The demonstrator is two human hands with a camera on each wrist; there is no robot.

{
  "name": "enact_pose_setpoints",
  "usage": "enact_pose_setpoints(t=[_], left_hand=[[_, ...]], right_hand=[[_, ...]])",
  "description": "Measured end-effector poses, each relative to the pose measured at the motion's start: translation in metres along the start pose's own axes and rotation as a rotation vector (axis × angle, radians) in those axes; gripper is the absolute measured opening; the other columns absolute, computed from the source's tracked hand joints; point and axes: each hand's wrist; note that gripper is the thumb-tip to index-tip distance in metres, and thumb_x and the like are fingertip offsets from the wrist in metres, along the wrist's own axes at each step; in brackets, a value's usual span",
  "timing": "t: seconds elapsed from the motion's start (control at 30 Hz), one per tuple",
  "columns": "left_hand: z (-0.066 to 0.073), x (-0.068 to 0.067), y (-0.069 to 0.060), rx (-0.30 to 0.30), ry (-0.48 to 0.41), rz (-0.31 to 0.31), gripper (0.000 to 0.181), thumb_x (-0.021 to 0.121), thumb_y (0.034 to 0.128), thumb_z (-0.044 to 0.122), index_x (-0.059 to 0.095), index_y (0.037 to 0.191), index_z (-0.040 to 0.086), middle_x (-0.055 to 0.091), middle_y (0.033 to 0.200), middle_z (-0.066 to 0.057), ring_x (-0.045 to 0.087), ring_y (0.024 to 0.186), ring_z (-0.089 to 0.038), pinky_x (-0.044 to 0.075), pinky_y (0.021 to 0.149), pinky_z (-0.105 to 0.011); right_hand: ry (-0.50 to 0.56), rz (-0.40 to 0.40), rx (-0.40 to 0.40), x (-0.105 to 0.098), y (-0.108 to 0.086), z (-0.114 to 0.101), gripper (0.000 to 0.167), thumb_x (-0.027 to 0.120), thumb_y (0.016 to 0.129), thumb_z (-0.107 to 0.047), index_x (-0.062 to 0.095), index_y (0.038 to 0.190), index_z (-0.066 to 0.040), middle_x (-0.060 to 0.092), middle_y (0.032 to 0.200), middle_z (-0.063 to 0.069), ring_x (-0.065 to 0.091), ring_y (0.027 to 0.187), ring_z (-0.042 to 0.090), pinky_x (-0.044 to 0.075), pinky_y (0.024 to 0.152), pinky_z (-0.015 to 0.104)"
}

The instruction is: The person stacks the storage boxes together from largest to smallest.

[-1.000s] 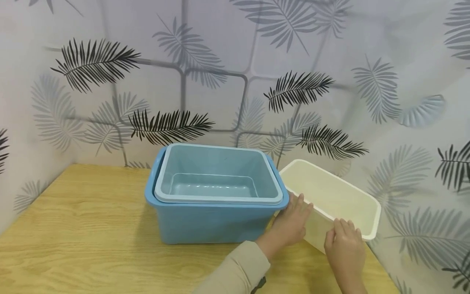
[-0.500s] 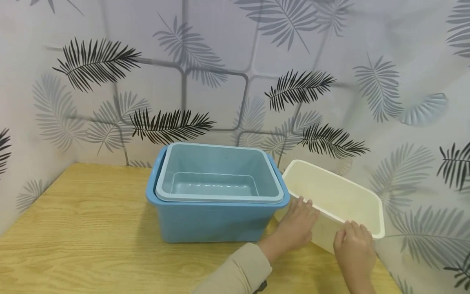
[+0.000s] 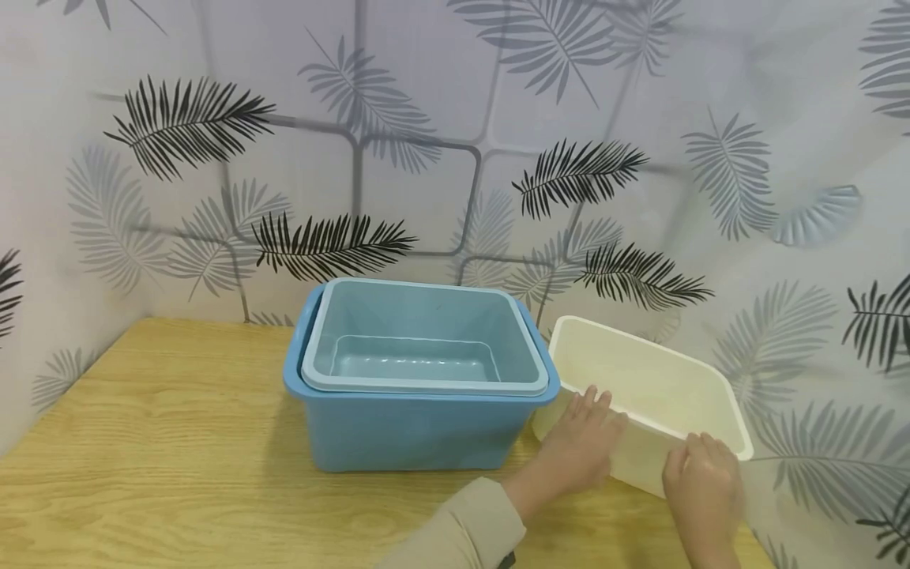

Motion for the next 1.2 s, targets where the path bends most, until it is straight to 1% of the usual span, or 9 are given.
enact_pose_setpoints(t=[0.17,0.27,0.5,0.77,0.87,0.97,1.07,1.13,1.2], left_hand=[[-0.005,0.006,-0.002,-0.105,0.041,-0.010,0.053,0.047,0.0939,0.028,0.031,0.144,0.020,0.026,0.152,-0.009,0.020,0.142,-0.030,0.023,0.115,-0.034],[-0.006,0.009,-0.006,-0.101,0.069,0.020,0.052,0.047,0.0936,0.026,0.033,0.143,0.019,0.031,0.149,-0.009,0.025,0.140,-0.032,0.028,0.113,-0.033],[-0.003,0.018,-0.007,-0.060,0.096,0.050,0.052,0.049,0.0931,0.027,0.034,0.142,0.021,0.035,0.146,-0.007,0.029,0.139,-0.029,0.025,0.115,-0.037],[0.002,0.011,-0.016,0.049,0.192,0.244,0.043,0.052,0.0906,0.031,0.046,0.132,0.021,0.053,0.129,-0.006,0.048,0.125,-0.025,0.039,0.106,-0.037],[0.001,0.008,-0.018,0.069,0.227,0.320,0.040,0.053,0.0890,0.031,0.050,0.127,0.021,0.058,0.120,-0.003,0.052,0.119,-0.023,0.041,0.103,-0.036],[-0.002,0.008,-0.016,0.092,0.231,0.416,0.035,0.055,0.0876,0.029,0.054,0.121,0.020,0.061,0.113,0.001,0.056,0.112,-0.019,0.045,0.098,-0.034],[-0.008,0.007,-0.011,0.134,0.236,0.477,0.031,0.056,0.0874,0.028,0.057,0.118,0.020,0.061,0.111,0.004,0.057,0.107,-0.014,0.048,0.094,-0.029],[-0.013,0.005,-0.008,0.168,0.238,0.456,0.033,0.056,0.0883,0.031,0.056,0.119,0.020,0.060,0.116,0.004,0.056,0.109,-0.012,0.047,0.094,-0.027],[-0.018,0.003,-0.006,0.193,0.229,0.387,0.039,0.057,0.0888,0.036,0.053,0.123,0.018,0.058,0.122,0.003,0.054,0.114,-0.013,0.045,0.097,-0.026]], right_hand=[[0.036,-0.002,0.055,-0.001,-0.004,0.003,0.020,0.051,0.073,0.006,0.061,0.084,0.020,0.061,0.086,0.038,0.058,0.081,0.051,0.047,0.082,0.054],[0.051,-0.015,0.075,-0.001,-0.006,0.006,0.021,0.051,0.073,0.006,0.061,0.085,0.019,0.061,0.087,0.037,0.057,0.084,0.051,0.046,0.085,0.054],[0.059,-0.028,0.099,-0.003,-0.009,0.013,0.020,0.051,0.075,0.005,0.061,0.087,0.017,0.061,0.089,0.037,0.055,0.085,0.051,0.046,0.082,0.055],[0.050,-0.020,0.089,-0.007,-0.008,0.024,0.019,0.049,0.080,0.001,0.060,0.077,0.016,0.061,0.078,0.034,0.055,0.072,0.047,0.046,0.066,0.053],[0.051,-0.030,0.013,-0.008,-0.003,0.031,0.021,0.048,0.080,0.000,0.059,0.070,0.015,0.060,0.069,0.032,0.053,0.062,0.044,0.046,0.058,0.052],[0.133,-0.128,0.000,-0.010,0.005,0.042,0.021,0.050,0.082,-0.001,0.062,0.075,0.015,0.062,0.071,0.032,0.057,0.063,0.046,0.048,0.060,0.055],[0.245,-0.298,0.074,-0.012,0.012,0.056,0.023,0.054,0.088,-0.008,0.065,0.092,0.012,0.064,0.090,0.032,0.059,0.076,0.047,0.046,0.071,0.058],[0.295,-0.390,0.112,-0.013,0.013,0.066,0.026,0.055,0.091,-0.013,0.063,0.103,0.009,0.061,0.105,0.032,0.056,0.090,0.047,0.041,0.080,0.059],[0.329,-0.433,0.083,-0.011,0.011,0.074,0.028,0.056,0.091,-0.014,0.061,0.108,0.009,0.058,0.111,0.033,0.051,0.099,0.049,0.036,0.087,0.061]])
Point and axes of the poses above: each hand's wrist, its own y-axis towards the middle knuckle, its own x-axis out of the palm, z = x × y
